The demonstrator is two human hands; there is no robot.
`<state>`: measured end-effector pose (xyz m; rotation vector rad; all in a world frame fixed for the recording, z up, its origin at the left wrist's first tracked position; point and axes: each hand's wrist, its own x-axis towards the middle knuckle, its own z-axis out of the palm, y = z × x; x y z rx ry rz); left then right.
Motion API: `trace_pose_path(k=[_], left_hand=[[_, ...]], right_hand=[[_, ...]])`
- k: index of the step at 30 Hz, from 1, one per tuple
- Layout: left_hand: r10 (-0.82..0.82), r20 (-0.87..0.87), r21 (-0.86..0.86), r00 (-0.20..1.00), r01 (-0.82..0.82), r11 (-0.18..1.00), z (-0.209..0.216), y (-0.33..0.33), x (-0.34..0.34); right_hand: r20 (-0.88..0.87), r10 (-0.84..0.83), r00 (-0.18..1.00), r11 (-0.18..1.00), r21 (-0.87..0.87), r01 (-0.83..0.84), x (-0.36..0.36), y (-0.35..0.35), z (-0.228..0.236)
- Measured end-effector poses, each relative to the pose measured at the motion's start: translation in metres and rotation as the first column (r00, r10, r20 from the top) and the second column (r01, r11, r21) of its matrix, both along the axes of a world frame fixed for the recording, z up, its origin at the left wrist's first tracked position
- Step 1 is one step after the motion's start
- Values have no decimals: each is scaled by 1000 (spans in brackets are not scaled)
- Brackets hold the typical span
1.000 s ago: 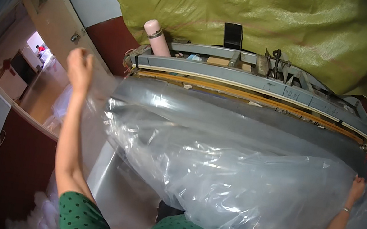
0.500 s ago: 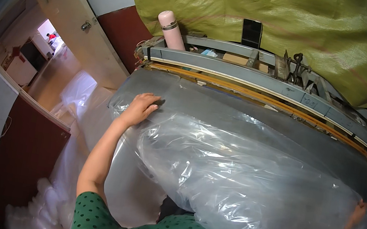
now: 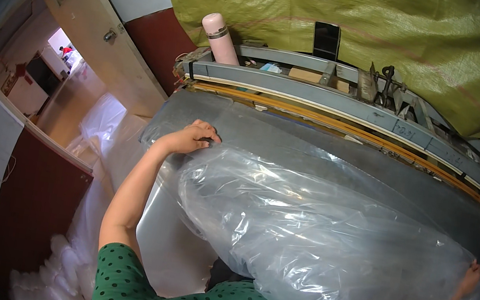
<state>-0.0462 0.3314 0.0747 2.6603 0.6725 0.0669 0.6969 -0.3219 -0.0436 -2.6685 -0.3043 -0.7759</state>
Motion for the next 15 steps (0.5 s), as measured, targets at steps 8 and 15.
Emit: trace_pose_path(k=[8,15], left_hand=[[238,-71,244,969,-215,946,5,27,7],[516,297,410,803,-595,691,-30,37,57]], right_hand=[[-7,-40,999,996,-77,39,-6,-2,5],[-36,16,999,1000,27,-15,0,2,-2]])
